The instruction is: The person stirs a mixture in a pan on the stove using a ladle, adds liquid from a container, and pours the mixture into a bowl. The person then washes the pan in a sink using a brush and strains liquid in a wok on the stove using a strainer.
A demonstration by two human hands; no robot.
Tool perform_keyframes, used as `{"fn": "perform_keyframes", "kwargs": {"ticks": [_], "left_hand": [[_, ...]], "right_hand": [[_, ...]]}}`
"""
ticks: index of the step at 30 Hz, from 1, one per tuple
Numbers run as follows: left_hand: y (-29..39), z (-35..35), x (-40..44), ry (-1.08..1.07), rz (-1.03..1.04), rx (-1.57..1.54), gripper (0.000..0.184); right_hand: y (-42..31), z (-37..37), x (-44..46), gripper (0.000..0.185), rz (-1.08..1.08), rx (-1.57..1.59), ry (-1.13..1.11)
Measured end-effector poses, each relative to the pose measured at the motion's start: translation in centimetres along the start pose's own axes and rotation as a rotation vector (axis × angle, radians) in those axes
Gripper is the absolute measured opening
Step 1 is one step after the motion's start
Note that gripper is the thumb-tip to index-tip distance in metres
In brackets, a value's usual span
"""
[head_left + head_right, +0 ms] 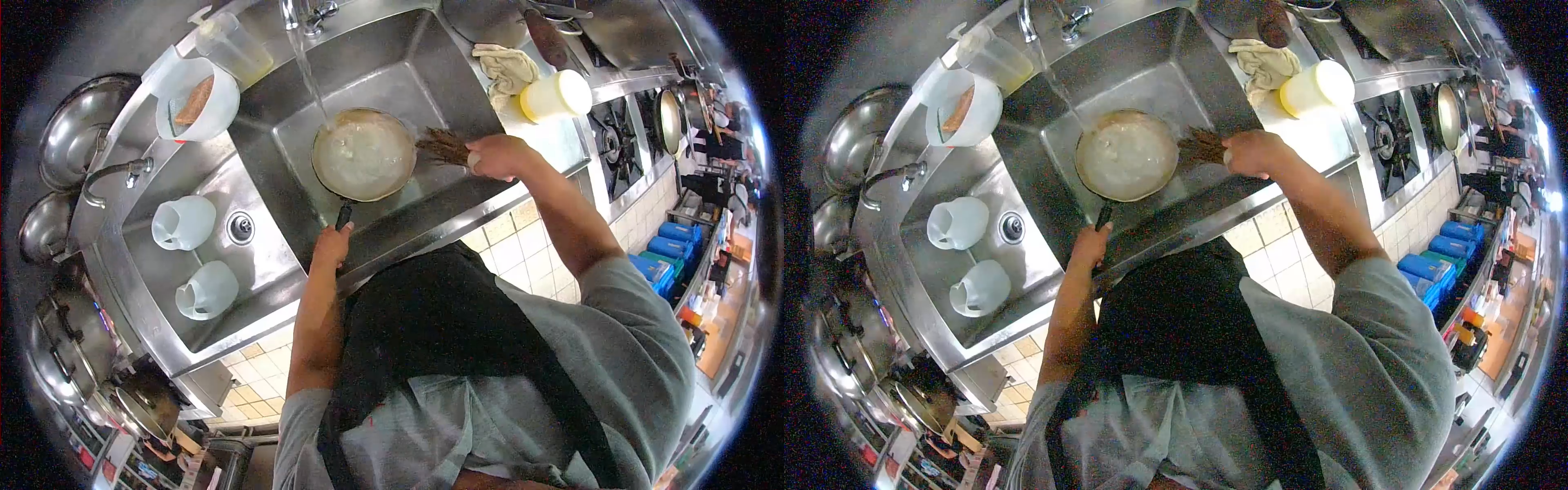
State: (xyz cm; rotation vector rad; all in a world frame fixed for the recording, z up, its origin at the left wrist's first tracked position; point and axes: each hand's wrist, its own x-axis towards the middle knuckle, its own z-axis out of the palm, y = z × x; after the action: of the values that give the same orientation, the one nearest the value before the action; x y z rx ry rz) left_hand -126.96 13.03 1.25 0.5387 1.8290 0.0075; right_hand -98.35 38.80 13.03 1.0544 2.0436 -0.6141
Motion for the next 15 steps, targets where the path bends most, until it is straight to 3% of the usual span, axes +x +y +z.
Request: {"fn": "perform_keyframes", "kwargs": {"ticks": [2, 4, 6, 8, 9, 11, 13, 15], "left_hand": [[-0.4, 0.3, 0.2, 0.052, 0.016, -0.012, 0.077], [-1.1, 0.8, 1.0, 0.096, 0.023, -0.021, 0.077], [-1.0, 0.8, 1.2, 0.086, 0.011, 0.025, 0.074], [-0.2, -0.1, 0.0, 0.017, -0.015, 0.013, 0.073], [0.4, -0.6, -0.7, -0.049, -0.035, -0.003, 0.072], [-0.3, 0.2, 0.4, 0.028, 0.007, 0.019, 0.070], [-0.6, 0.6, 0.5, 0.100, 0.036, 0.044, 0.069], [0.0, 0.3, -0.2, 0.081, 0.003, 0.068, 0.066]], "right_hand": [[0.4, 1.0, -0.6, 0.058, -0.098, -0.043, 0.134], [-0.6, 1.7, -3.2, 0.060, -0.070, 0.238, 0.339], [-1.5, 2.1, -3.3, 0.070, -0.063, 0.293, 0.292], [-2.3, 3.1, -2.4, 0.075, -0.225, 0.345, 0.322], [-3.5, 2.4, -2.0, 0.079, -0.179, 0.415, 0.143], [-3.6, 8.3, 4.1, 0.077, -0.335, 0.247, 0.381], [-7.9, 6.0, 5.4, 0.073, -0.275, 0.284, -0.071], [-11.6, 4.4, 6.1, 0.068, -0.133, 0.447, -0.338]]}}
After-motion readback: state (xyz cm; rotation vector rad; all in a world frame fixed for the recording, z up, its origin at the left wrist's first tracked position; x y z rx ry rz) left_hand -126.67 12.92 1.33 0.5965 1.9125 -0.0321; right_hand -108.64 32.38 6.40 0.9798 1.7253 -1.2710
